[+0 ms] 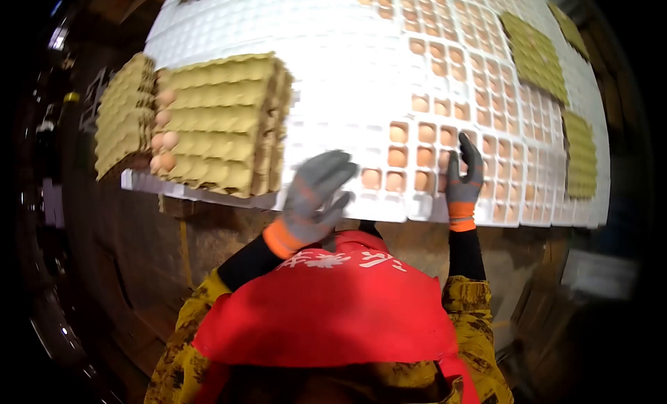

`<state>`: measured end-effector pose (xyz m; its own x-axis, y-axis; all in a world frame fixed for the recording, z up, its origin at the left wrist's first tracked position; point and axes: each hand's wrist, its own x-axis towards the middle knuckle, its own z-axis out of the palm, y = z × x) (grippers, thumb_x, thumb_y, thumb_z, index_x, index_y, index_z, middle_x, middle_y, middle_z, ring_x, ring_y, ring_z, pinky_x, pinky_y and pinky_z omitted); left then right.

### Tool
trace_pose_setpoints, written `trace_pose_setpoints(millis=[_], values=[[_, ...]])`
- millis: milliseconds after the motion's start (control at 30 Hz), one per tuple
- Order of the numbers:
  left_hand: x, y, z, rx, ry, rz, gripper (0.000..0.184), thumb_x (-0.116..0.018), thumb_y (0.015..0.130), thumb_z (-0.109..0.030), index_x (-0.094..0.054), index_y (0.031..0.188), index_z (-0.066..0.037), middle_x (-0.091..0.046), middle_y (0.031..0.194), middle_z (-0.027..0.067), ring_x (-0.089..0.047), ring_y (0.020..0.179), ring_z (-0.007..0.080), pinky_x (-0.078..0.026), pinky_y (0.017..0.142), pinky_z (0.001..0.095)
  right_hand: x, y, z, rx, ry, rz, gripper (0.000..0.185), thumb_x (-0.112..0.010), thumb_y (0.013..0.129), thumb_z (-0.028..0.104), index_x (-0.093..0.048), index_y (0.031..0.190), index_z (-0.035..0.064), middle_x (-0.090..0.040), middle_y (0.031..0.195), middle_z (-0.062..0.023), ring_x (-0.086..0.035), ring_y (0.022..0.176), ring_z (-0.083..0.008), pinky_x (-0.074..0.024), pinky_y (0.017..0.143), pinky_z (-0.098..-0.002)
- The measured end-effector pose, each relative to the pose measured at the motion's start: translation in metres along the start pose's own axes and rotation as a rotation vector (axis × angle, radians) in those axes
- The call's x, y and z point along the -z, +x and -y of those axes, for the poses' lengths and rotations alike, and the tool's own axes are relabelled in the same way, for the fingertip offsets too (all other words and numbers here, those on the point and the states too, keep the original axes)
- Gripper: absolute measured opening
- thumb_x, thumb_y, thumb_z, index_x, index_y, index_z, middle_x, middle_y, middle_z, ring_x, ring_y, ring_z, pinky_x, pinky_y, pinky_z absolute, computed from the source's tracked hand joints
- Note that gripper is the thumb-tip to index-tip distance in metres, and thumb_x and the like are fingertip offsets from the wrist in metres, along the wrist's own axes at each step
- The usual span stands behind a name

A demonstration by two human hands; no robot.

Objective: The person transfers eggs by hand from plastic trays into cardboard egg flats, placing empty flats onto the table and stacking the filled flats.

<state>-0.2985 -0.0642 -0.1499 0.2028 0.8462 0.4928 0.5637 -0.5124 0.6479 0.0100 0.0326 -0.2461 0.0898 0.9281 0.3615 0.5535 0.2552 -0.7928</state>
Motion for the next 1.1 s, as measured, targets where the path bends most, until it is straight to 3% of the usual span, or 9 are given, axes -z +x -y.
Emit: trace_pose_setpoints(millis=[133,400,533,667,700,733,867,933,1100], values=[[0.145,-0.043,0.053,0.408,0.446,-0.605,0.050,-0.069,0.091,-0.019,-0.054,0.136,-0.003,-0.058,0.125,0.0215,-0.054,0.115,0.0389,-0.041,0.104,0.0497,-0.126,0.031,0.175,0.184,0.419,0.471,0.040,-0.062,0.093,0.001,-0.061,0.133,0.0069,-0.065,0.124,-0.0095,-0.064,0.109,-0.0192,-0.0540,0.094,-0.0309],[0.247,-0.085,0.114,0.762,0.959,-0.085,0.048,-0.081,0.072,-0.030,-0.064,0.111,-0.009,-0.061,0.101,0.0126,-0.060,0.098,0.0343,-0.050,0.081,0.0469,-0.370,-0.003,0.364,0.881,-0.101,0.843,0.026,-0.066,0.088,0.028,-0.067,0.108,0.0110,-0.066,0.104,-0.0109,-0.064,0.094,-0.0321,-0.0518,0.083,-0.0440],[0.255,-0.101,0.118,0.579,0.781,-0.327,0.043,-0.081,0.075,-0.018,-0.064,0.114,-0.007,-0.062,0.106,0.0130,-0.062,0.098,0.0329,-0.052,0.084,0.0410,-0.340,0.021,0.390,0.013,0.420,1.213,0.023,-0.063,0.092,0.020,-0.069,0.108,0.0051,-0.067,0.090,-0.0034,-0.065,0.085,-0.0185,-0.0523,0.075,-0.0357],[0.272,-0.124,0.121,0.802,-0.685,-0.994,0.033,-0.059,0.094,-0.020,-0.058,0.121,-0.002,-0.062,0.112,0.0089,-0.063,0.098,0.0236,-0.053,0.086,0.0391,-0.348,0.062,0.375,-0.539,1.074,1.193,0.037,-0.059,0.097,0.024,-0.059,0.130,0.0070,-0.066,0.102,-0.0042,-0.064,0.095,-0.0165,-0.0530,0.087,-0.0325],[0.281,-0.135,0.126,0.757,-1.038,-0.960,0.032,-0.053,0.097,-0.026,-0.059,0.118,-0.003,-0.062,0.110,0.0096,-0.064,0.095,0.0220,-0.054,0.083,0.0390,-0.366,0.065,0.365,0.083,0.866,1.091,0.037,-0.060,0.097,0.024,-0.060,0.129,0.0067,-0.064,0.109,-0.0032,-0.063,0.099,-0.0163,-0.0535,0.088,-0.0328],[0.285,-0.141,0.127,0.812,-0.782,-0.866,0.032,-0.054,0.096,-0.026,-0.059,0.117,-0.003,-0.063,0.110,0.0095,-0.064,0.094,0.0222,-0.053,0.083,0.0391,-0.376,0.082,0.376,-0.052,0.586,1.262,0.038,-0.066,0.093,0.017,-0.061,0.130,0.0128,-0.062,0.118,-0.0033,-0.061,0.105,-0.0181,-0.0538,0.090,-0.0313],[0.290,-0.128,0.130,0.840,0.147,-0.530,0.031,-0.065,0.091,-0.024,-0.060,0.115,-0.005,-0.063,0.107,0.0111,-0.064,0.091,0.0260,-0.052,0.080,0.0403,-0.420,0.065,0.397,1.316,-0.157,0.966,0.052,-0.072,0.078,0.019,-0.063,0.130,0.0209,-0.059,0.132,-0.0037,-0.059,0.113,-0.0282,-0.0539,0.088,-0.0389],[0.284,-0.111,0.132,0.778,0.549,-0.386,0.035,-0.075,0.085,-0.022,-0.061,0.113,-0.007,-0.063,0.104,0.0128,-0.064,0.090,0.0295,-0.051,0.077,0.0412,-0.419,0.068,0.405,1.225,-0.281,1.138,0.051,-0.072,0.079,0.021,-0.063,0.129,0.0204,-0.061,0.129,-0.0038,-0.062,0.111,-0.0295,-0.0536,0.090,-0.0393],[0.284,-0.107,0.137,0.811,0.608,-0.349,0.040,-0.079,0.079,-0.019,-0.060,0.113,-0.008,-0.061,0.105,0.0142,-0.062,0.093,0.0350,-0.052,0.078,0.0417,-0.379,0.108,0.385,-0.184,0.726,1.156,0.045,-0.066,0.088,0.022,-0.059,0.131,0.0100,-0.066,0.099,-0.0063,-0.067,0.089,-0.0168,-0.0552,0.075,-0.0327]])
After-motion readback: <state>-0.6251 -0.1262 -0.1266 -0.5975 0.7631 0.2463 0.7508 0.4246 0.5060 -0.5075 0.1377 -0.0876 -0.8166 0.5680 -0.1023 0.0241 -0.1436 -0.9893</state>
